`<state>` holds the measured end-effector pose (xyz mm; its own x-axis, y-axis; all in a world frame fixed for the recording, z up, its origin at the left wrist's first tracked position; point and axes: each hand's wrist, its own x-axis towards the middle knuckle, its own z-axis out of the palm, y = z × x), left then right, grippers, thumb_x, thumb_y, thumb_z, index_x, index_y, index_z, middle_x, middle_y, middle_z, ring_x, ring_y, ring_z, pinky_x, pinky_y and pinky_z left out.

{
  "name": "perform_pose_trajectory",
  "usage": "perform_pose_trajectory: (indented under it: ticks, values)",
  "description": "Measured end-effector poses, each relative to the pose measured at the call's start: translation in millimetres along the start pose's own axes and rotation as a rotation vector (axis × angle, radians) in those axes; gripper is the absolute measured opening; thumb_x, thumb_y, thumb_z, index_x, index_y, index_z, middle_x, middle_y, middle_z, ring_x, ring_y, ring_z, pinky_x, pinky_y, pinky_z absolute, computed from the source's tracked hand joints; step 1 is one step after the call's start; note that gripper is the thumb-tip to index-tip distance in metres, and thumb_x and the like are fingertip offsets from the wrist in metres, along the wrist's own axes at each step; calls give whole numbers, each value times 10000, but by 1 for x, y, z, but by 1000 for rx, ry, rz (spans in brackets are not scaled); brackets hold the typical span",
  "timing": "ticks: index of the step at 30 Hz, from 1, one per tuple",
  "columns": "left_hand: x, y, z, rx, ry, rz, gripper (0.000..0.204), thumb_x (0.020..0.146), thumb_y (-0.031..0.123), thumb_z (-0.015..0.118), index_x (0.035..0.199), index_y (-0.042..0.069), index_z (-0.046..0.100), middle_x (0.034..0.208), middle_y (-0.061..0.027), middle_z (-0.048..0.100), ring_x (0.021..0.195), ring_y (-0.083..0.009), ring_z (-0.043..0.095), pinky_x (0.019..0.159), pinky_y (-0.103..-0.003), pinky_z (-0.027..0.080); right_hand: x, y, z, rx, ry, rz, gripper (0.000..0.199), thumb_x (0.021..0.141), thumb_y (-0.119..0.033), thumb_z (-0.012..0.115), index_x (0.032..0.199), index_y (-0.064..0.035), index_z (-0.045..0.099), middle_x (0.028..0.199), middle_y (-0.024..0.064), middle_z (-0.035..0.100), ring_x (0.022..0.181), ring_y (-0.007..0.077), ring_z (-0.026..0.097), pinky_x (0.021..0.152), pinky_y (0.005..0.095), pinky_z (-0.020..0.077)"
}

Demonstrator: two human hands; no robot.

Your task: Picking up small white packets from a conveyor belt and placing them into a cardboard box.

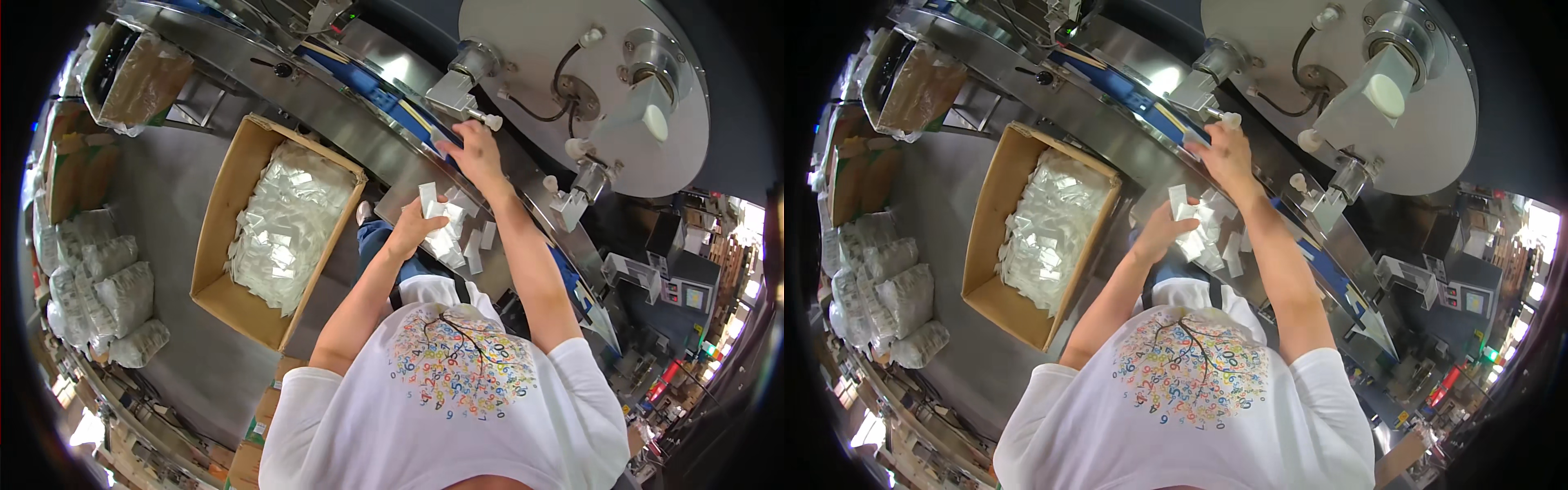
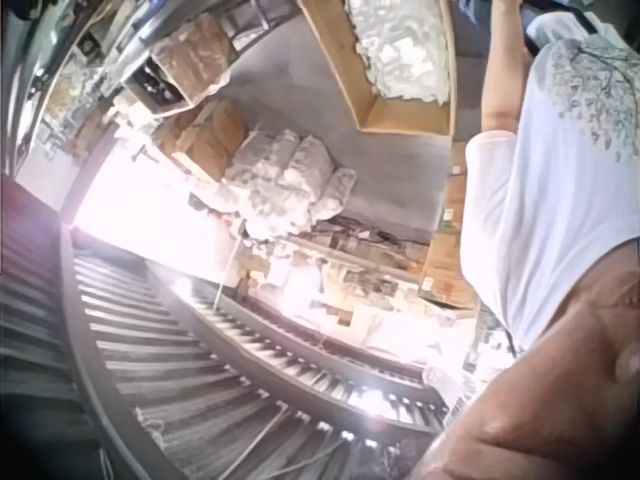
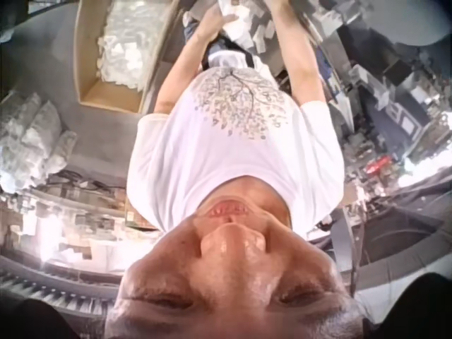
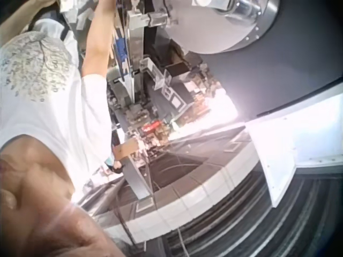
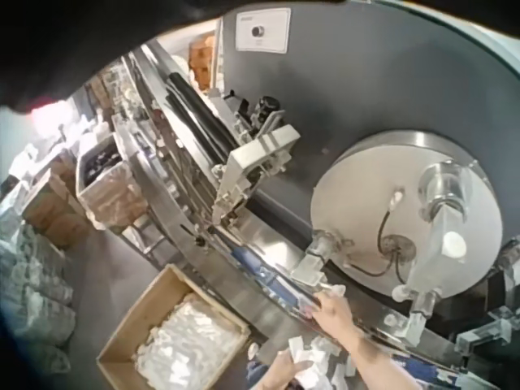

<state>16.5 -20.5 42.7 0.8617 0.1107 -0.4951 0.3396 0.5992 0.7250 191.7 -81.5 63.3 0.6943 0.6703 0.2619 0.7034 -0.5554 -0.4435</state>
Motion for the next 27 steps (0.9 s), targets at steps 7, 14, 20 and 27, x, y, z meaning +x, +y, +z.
perform_pose_trajectory:
  ticks: [7, 14, 20, 27]
  values:
    - [0, -14, -12, -92, 67, -9, 398, 727, 13, 652, 1092, -2, 496, 928, -45, 572, 835, -116, 550, 728, -259, 451, -52, -16, 19, 632, -559, 472, 232, 754, -235, 670, 828, -22, 614, 725, 77, 606, 687, 160, 573, 644, 289, 453]
    - [-4, -6, -15, -216, 107, 128, 375, 755, -39, 599, 1112, -6, 490, 951, -54, 582, 841, -137, 575, 741, -264, 468, 36, -11, 23, 157, -272, 184, 253, 785, -280, 636, 828, -34, 599, 848, 89, 613, 763, 189, 580, 643, 338, 443]
    - [-4, 2, -23, -332, 285, 201, 404, 765, 11, 579, 1156, -11, 481, 991, -77, 567, 876, -154, 551, 774, -281, 442, -46, -24, 3, 571, -548, 503, 284, 770, -299, 663, 855, -35, 602, 741, 61, 601, 689, 154, 563, 632, 299, 442]
    - [1, -3, -26, -331, 313, 149, 385, 790, 59, 569, 1145, -42, 461, 1063, -151, 580, 938, -204, 560, 826, -305, 433, 3, -8, 19, 139, 16, 86, 169, 771, -215, 647, 811, -53, 620, 756, 106, 616, 661, 225, 577, 633, 329, 454]
